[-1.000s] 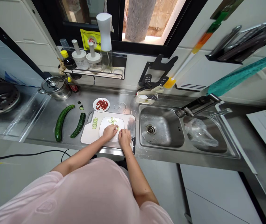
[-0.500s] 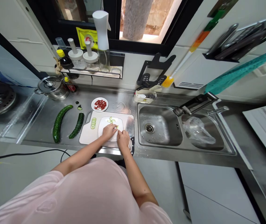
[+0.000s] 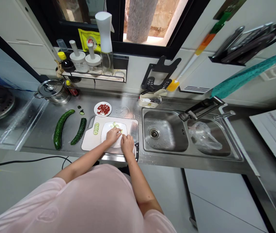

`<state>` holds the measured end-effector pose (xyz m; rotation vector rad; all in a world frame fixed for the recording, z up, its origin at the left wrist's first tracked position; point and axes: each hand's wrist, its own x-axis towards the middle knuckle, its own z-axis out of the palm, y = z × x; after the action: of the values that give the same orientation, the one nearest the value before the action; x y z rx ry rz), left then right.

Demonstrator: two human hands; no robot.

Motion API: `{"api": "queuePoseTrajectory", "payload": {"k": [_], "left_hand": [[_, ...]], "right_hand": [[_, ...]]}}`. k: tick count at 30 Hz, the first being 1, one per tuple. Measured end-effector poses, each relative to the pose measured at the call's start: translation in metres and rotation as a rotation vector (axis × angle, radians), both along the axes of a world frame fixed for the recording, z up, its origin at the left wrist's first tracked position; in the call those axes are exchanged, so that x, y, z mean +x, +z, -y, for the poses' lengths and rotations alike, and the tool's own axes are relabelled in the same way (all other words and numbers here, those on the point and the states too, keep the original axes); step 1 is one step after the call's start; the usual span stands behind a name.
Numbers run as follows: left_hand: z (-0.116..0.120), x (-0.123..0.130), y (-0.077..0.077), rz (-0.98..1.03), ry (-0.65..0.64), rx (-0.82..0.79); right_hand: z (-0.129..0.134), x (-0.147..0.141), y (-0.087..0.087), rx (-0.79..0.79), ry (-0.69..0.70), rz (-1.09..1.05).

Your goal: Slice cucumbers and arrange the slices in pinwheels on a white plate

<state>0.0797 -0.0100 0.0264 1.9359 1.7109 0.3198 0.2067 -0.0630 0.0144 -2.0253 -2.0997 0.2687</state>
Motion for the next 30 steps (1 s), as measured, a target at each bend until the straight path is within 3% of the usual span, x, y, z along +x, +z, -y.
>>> {"api": "queuePoseTrajectory", "payload": {"k": [30], "left_hand": [[0.0002,0.0017,-0.0007,0.013,0.033,-0.005]], "right_hand": [[0.0011,0.0015,-0.0010,0.006,-0.042,-0.020]]}}
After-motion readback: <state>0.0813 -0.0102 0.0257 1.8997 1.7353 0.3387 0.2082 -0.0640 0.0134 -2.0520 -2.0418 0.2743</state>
